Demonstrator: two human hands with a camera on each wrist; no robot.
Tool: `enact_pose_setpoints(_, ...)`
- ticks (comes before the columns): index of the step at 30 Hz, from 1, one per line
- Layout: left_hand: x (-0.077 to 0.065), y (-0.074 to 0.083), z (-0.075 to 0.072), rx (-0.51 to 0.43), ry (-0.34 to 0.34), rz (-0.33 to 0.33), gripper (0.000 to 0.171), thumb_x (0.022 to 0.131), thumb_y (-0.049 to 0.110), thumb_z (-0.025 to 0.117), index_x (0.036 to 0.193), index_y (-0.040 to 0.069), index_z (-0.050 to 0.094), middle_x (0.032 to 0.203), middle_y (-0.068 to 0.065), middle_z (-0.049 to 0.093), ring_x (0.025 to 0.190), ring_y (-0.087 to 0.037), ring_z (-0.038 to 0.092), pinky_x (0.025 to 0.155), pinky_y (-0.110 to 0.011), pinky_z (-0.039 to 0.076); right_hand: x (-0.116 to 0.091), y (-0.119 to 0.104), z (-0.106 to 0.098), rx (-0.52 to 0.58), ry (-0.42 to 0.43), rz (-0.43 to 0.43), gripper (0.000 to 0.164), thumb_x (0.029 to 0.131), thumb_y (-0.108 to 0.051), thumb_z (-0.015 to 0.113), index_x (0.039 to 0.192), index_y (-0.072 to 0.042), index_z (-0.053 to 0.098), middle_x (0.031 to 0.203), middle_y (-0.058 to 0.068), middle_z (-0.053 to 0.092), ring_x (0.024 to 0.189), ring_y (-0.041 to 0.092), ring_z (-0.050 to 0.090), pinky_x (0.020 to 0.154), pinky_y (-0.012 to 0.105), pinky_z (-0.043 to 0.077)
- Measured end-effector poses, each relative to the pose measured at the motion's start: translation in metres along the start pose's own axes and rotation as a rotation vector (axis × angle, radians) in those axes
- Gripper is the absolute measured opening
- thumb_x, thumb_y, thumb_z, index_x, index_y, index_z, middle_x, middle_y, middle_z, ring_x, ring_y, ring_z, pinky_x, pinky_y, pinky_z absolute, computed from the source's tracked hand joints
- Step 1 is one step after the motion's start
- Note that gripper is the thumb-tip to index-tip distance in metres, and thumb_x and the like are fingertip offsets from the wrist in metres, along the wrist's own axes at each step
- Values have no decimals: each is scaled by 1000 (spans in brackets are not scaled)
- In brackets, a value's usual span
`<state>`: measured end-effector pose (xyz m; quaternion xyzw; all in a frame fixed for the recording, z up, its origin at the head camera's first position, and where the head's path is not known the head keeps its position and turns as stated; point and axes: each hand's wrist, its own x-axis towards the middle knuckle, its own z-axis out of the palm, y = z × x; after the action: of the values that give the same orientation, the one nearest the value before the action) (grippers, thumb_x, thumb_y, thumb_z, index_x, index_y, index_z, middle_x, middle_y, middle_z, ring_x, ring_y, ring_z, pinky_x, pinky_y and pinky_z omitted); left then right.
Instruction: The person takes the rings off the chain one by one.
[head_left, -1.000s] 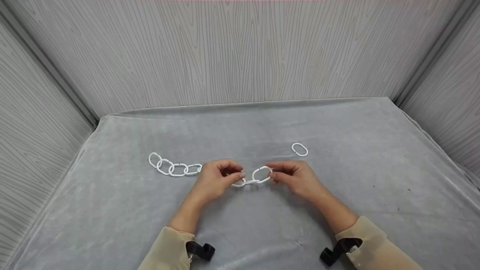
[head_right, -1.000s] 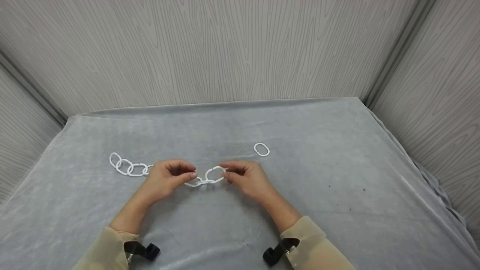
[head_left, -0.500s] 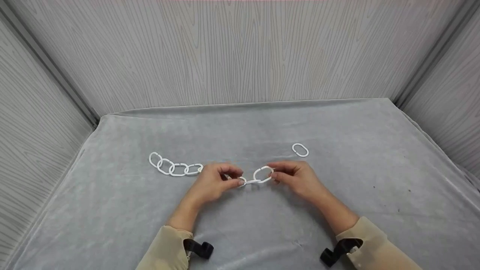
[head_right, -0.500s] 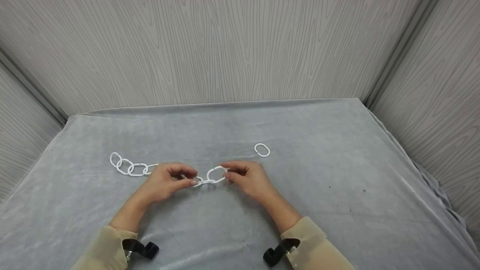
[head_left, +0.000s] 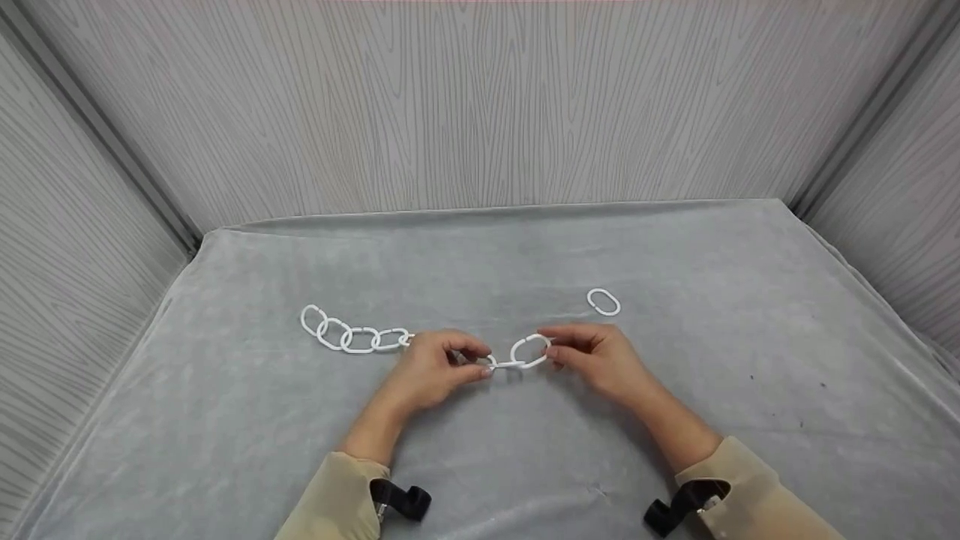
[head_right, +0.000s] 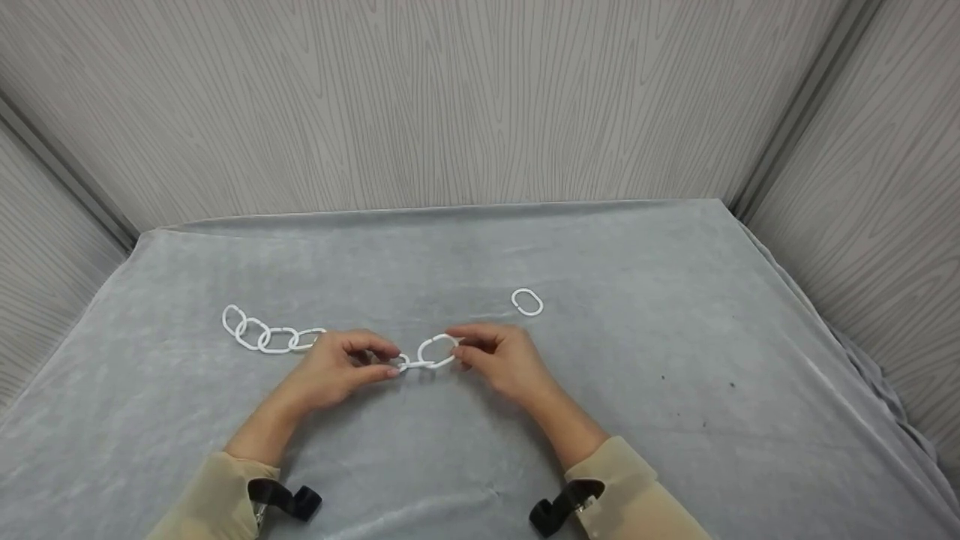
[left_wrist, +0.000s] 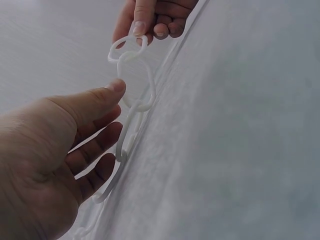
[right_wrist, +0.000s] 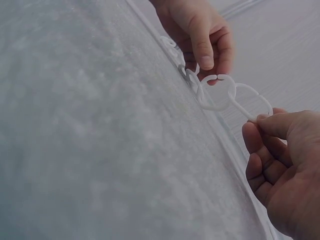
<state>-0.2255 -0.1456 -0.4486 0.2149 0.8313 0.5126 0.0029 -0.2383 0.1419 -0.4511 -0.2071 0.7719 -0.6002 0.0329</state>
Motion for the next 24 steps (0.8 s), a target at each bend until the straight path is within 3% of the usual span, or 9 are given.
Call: enact_pose_setpoints(24,0,-2,3,98,-5,75,16,85,8,88,100,7,84,95,-3,78,80,-9,63,72,-24,50,0,2,1,27,-1,18,28,95,-2,78,123,1,77,99,18,77,78,14,69,74,25,57)
